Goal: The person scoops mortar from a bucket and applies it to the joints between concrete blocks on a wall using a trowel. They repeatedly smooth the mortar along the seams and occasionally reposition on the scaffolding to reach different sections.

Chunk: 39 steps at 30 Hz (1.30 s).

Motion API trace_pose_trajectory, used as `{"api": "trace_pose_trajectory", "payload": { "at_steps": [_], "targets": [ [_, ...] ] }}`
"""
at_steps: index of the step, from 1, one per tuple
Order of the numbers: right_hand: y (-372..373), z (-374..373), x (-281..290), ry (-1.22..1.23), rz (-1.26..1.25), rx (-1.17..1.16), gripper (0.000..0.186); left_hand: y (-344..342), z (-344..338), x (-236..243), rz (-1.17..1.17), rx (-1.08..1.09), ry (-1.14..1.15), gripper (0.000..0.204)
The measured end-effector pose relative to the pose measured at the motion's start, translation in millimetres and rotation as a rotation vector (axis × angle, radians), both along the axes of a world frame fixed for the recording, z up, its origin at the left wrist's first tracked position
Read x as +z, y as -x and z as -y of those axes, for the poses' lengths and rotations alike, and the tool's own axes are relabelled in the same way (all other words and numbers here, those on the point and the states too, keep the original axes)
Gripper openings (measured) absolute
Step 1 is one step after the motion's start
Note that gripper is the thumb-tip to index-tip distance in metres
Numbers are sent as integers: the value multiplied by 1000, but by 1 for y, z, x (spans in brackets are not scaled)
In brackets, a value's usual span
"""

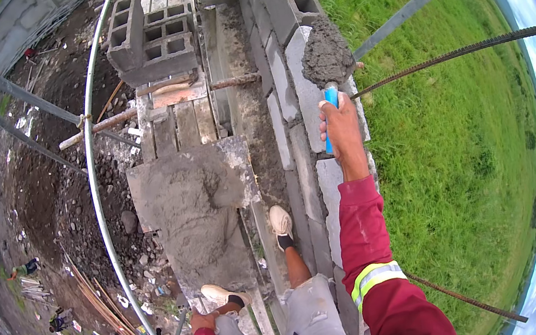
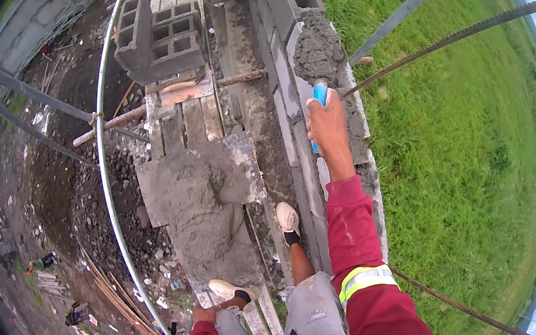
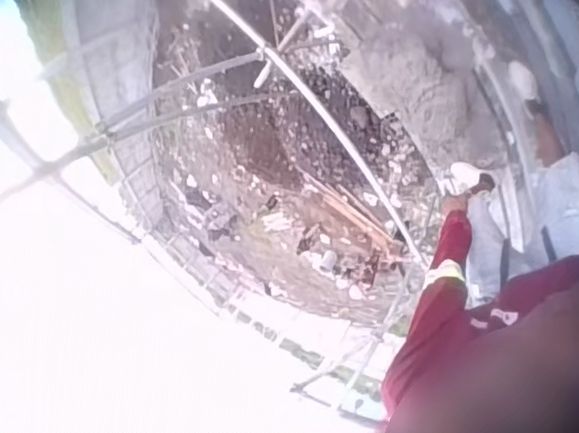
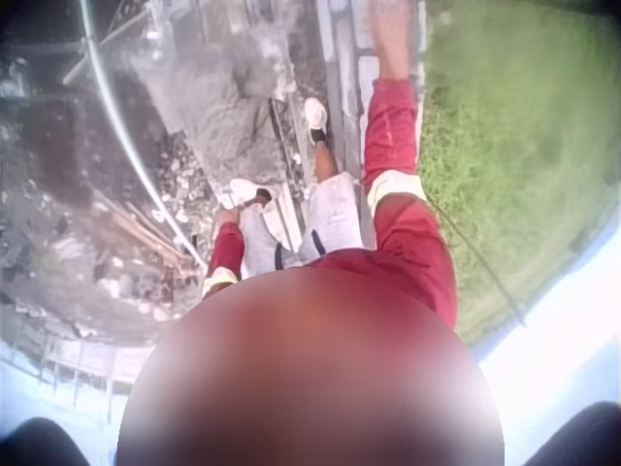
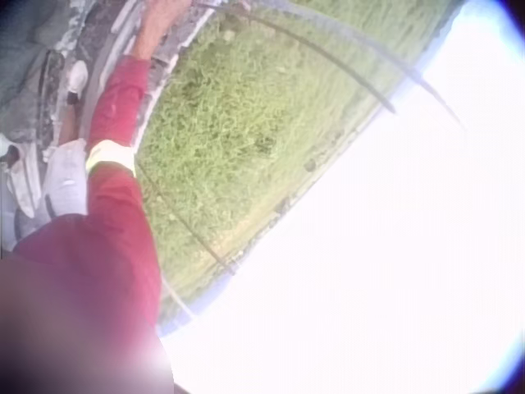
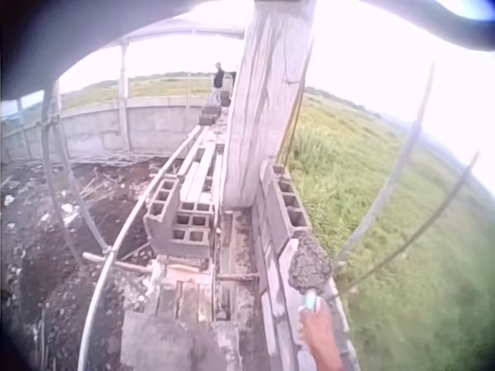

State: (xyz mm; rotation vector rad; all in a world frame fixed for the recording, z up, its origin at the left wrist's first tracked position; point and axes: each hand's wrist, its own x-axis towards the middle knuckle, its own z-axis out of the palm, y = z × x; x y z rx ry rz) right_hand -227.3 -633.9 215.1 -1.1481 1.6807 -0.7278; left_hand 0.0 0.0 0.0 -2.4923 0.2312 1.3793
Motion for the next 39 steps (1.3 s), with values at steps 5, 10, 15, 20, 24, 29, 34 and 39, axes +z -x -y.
{"api": "trace_pose_trajectory", "payload": {
  "at_steps": [5, 10, 15, 20, 24, 29, 34, 39],
  "targets": [
    [11, 32, -41, 223, -922, 162, 42, 8, -26, 9, 35, 91, 68, 113],
    [-19, -29, -70, 602, -892, 39, 44, 0, -37, -9, -56, 292, 335, 114],
    [-44, -191, -211, 134, -371, 321, 44, 3, -85, -13, 51, 241, 314, 110],
    [-31, -328, -431, -246, -460, 401, 38, -9, -125, 23, 37, 458, 384, 104],
    [-6, -388, -551, -429, -471, 402, 36, -23, -143, 35, 6, 549, 402, 100],
    [-80, -431, -593, -596, 18, 457, 22, -36, -142, 25, -15, 647, 383, 99],
    [-109, -418, -543, -832, 340, 358, 22, -34, -129, 22, 34, 561, 334, 98],
    [-94, -393, -458, -902, 399, 415, 22, -22, -115, 18, 60, 436, 369, 101]
  ]
}}
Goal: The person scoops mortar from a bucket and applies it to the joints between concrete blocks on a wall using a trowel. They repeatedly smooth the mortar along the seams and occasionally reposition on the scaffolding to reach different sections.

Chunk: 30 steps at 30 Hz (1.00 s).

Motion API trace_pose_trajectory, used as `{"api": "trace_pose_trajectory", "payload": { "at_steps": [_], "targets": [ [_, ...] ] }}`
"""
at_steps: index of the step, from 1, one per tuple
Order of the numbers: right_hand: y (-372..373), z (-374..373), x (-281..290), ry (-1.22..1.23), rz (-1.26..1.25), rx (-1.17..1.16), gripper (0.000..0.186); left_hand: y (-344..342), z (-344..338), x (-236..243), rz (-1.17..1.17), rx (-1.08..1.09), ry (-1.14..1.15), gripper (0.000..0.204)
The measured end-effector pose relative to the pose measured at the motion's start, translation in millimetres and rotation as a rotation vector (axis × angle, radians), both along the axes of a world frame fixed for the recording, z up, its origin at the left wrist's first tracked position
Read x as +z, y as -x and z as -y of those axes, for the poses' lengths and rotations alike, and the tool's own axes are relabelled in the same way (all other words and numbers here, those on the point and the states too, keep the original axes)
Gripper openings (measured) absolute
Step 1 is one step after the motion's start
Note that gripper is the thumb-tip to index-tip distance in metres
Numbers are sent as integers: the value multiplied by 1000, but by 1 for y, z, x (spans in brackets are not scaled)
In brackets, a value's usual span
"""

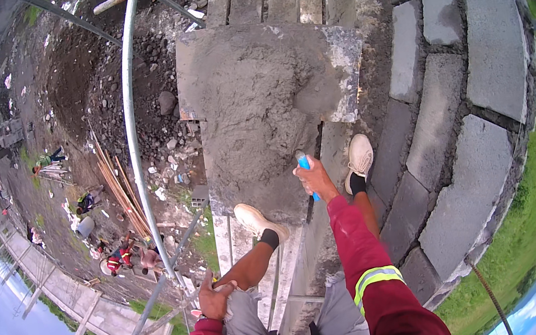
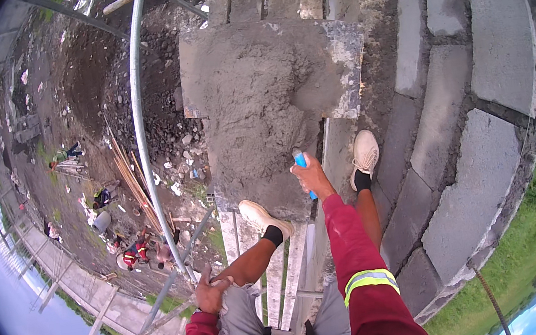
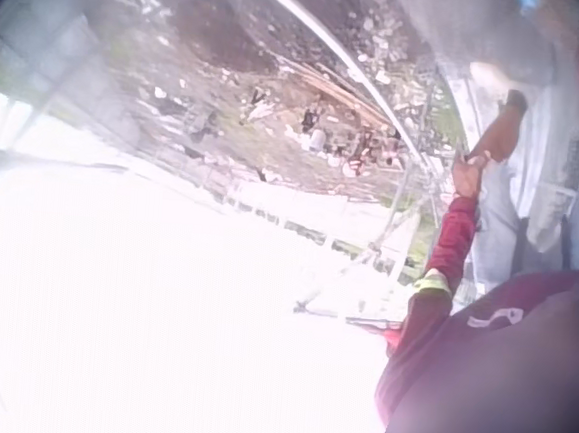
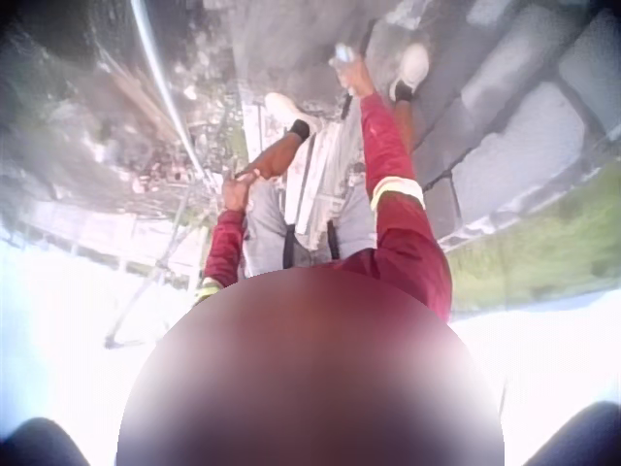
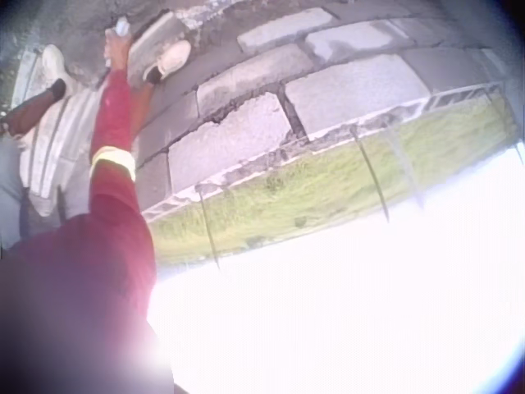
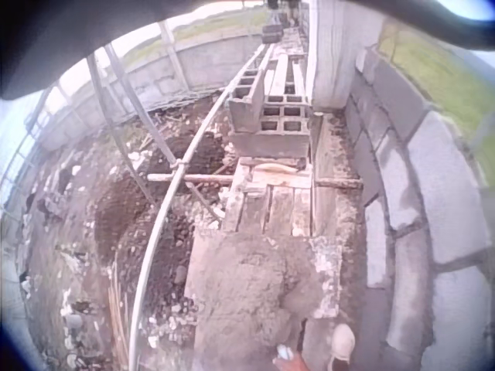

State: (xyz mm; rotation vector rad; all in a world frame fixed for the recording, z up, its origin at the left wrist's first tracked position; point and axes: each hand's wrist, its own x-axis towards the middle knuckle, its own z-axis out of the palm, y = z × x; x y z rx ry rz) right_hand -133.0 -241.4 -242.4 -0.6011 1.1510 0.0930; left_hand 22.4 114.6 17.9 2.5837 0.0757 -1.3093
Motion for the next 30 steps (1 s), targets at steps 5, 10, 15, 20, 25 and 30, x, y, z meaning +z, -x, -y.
{"api": "trace_pose_trajectory", "payload": {
  "at_steps": [5, 10, 15, 20, 25, 30],
  "targets": [
    [13, 52, 152, 63, 64, 97, 19, 10, 33, -11, -6, -55, -64, 110],
    [41, 148, 347, -187, 234, -158, 27, 21, 77, -15, 40, -287, -189, 113],
    [85, 248, 467, 192, 344, -444, 38, 33, 104, -18, 34, -309, 14, 115],
    [95, 385, 454, 945, -281, -443, 24, 35, 107, -36, 41, -299, -46, 116],
    [80, 496, 418, 1396, -1054, 39, 28, 30, 94, -36, 36, -220, -23, 114],
    [68, 389, 379, 1568, -1085, -50, 36, 27, 80, -31, -7, -120, 103, 114]
  ]
}}
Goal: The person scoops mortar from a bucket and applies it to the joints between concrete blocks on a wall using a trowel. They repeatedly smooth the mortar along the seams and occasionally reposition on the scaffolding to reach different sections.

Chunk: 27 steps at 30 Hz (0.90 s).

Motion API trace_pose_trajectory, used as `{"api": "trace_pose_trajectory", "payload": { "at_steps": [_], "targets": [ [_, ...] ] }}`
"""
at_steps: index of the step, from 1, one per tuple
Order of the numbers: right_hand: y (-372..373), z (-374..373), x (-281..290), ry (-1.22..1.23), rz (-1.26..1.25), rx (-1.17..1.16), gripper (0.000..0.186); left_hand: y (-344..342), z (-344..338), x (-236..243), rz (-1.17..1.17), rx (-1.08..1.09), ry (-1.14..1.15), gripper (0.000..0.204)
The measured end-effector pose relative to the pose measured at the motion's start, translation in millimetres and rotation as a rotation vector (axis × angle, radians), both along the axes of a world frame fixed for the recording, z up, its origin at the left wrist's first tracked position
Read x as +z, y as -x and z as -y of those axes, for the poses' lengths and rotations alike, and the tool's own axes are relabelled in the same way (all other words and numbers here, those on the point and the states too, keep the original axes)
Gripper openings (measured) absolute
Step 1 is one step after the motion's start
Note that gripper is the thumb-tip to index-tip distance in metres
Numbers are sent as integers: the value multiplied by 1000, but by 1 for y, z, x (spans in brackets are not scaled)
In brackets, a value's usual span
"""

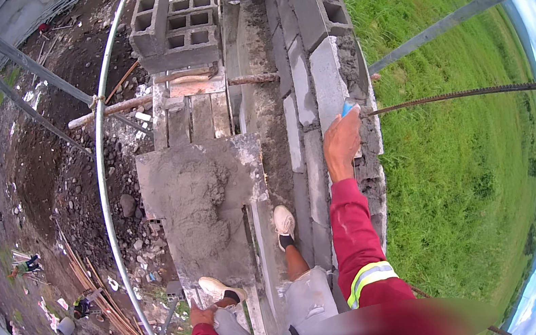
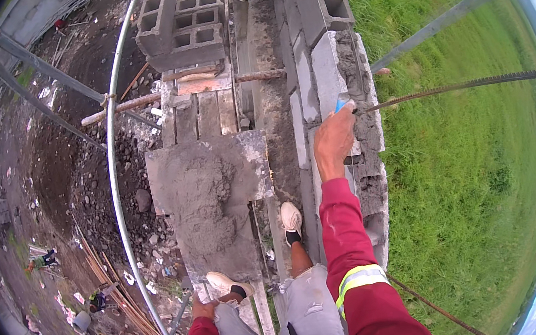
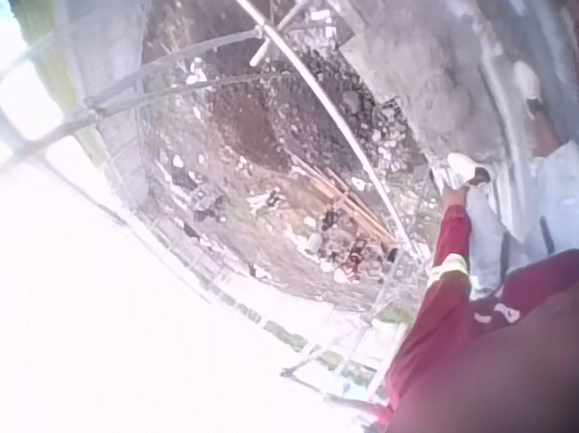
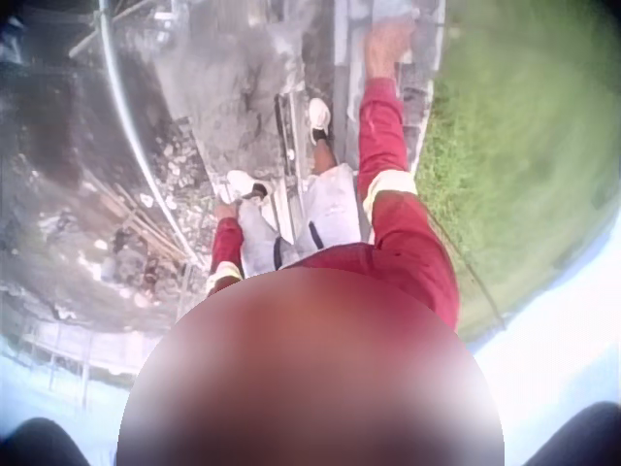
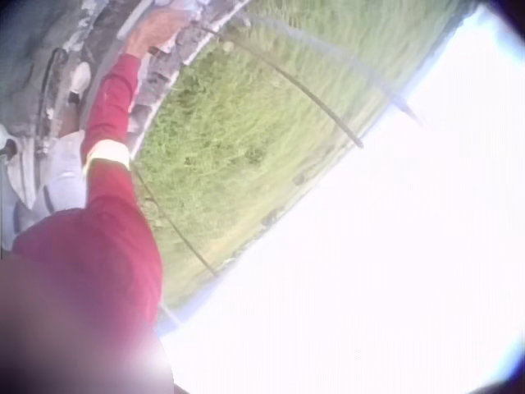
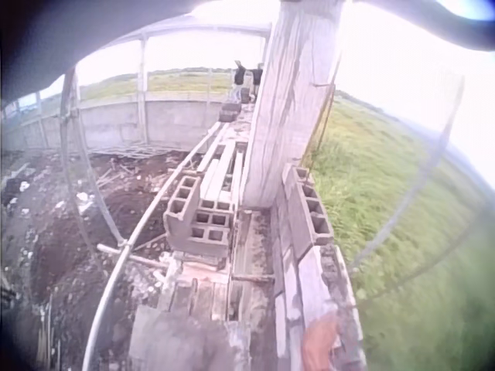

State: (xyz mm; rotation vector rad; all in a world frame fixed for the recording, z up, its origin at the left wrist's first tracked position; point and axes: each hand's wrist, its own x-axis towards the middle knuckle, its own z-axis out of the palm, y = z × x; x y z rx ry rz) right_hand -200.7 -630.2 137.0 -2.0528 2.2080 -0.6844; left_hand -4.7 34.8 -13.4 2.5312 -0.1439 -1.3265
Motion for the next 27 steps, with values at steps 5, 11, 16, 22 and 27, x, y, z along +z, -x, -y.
{"api": "trace_pose_trajectory", "payload": {
  "at_steps": [5, 11, 16, 22, 27],
  "targets": [
    [-17, -215, -151, -546, 370, 138, 39, -1, -43, 4, 49, 25, -62, 107],
    [-16, -333, -410, -932, 444, -8, 39, -18, -108, 32, -52, 303, -22, 103],
    [-66, -329, -508, -1078, 368, 238, 33, -30, -123, 45, -54, 324, -14, 98],
    [-154, -325, -498, -1392, 800, 293, 21, -39, -115, 40, -41, 325, -15, 99],
    [-139, -319, -422, -1531, 865, 244, 22, -30, -98, 45, -59, 362, -52, 99]
  ]
}}
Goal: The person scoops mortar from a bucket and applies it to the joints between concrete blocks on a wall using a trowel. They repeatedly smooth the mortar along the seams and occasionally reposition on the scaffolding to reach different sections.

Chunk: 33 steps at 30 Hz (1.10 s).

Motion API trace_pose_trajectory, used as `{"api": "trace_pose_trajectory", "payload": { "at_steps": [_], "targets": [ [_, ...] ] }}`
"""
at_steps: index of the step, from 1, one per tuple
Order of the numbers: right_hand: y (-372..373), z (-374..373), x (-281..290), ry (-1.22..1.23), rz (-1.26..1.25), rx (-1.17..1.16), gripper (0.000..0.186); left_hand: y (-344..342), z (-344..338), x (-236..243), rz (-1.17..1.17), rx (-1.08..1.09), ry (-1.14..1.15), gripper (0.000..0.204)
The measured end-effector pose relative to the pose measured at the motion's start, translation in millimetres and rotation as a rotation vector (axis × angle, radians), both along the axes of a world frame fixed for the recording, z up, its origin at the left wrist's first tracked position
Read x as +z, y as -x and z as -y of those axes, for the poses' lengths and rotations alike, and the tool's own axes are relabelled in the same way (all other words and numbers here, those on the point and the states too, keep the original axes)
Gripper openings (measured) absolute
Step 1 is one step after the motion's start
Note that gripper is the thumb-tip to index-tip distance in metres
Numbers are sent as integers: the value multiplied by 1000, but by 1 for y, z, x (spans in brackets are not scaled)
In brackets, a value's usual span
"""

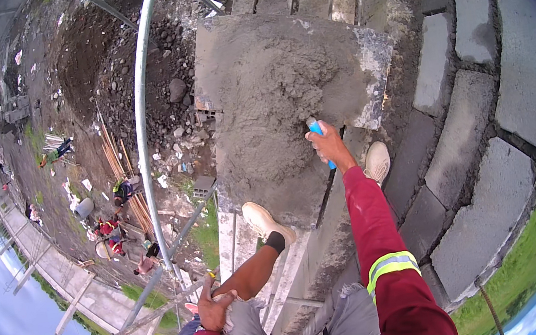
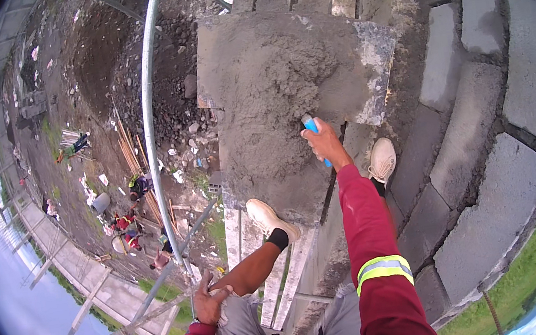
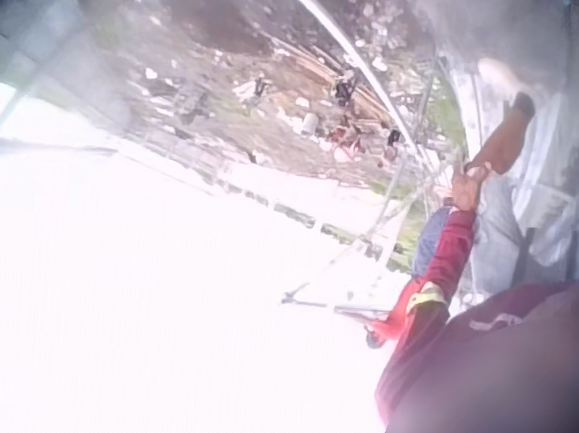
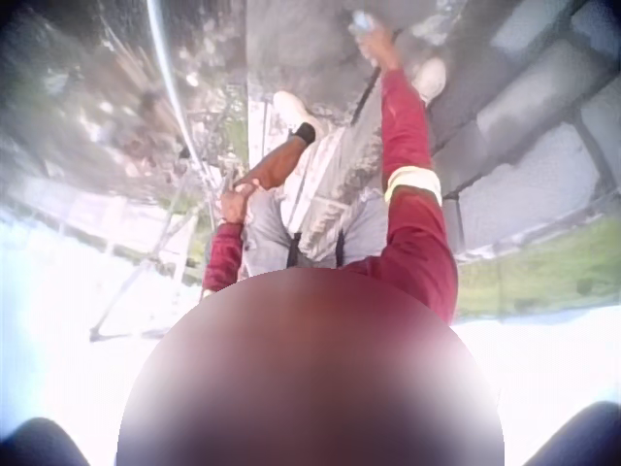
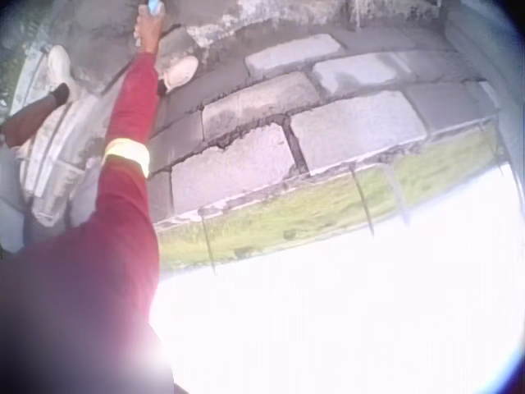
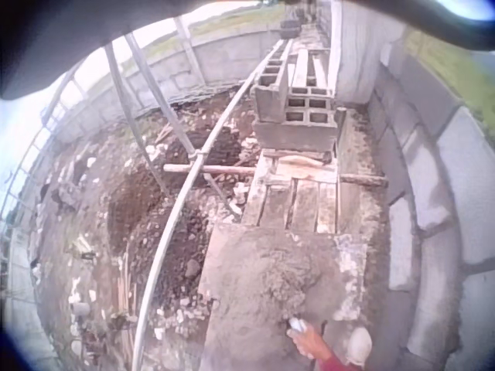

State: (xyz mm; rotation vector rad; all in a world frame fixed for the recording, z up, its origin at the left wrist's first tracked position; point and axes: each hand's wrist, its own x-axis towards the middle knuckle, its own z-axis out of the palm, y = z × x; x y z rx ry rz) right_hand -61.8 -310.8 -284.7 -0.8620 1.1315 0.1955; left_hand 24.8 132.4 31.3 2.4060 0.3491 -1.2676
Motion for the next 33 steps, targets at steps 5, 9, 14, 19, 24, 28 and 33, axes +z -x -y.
{"api": "trace_pose_trajectory", "payload": {
  "at_steps": [5, 9, 14, 19, 24, 28, 33],
  "targets": [
    [35, 25, 150, -87, 86, 49, 22, 12, 39, -6, 64, -195, -46, 108],
    [72, 70, 322, -65, 152, -2, 26, 22, 86, -12, 67, -345, -70, 113],
    [113, 160, 495, -58, 202, -267, 25, 42, 127, -2, 30, -511, -117, 117],
    [160, 257, 552, 339, 258, -511, 29, 56, 119, -3, 98, -446, 115, 114],
    [150, 417, 509, 1220, -558, -287, 31, 62, 90, -23, 108, -395, 151, 114],
    [161, 479, 452, 1368, -882, -133, 26, 65, 76, -26, 171, -452, 88, 111],
    [162, 365, 398, 1587, -748, -405, 40, 57, 88, -18, 165, -530, 61, 109]
  ]
}}
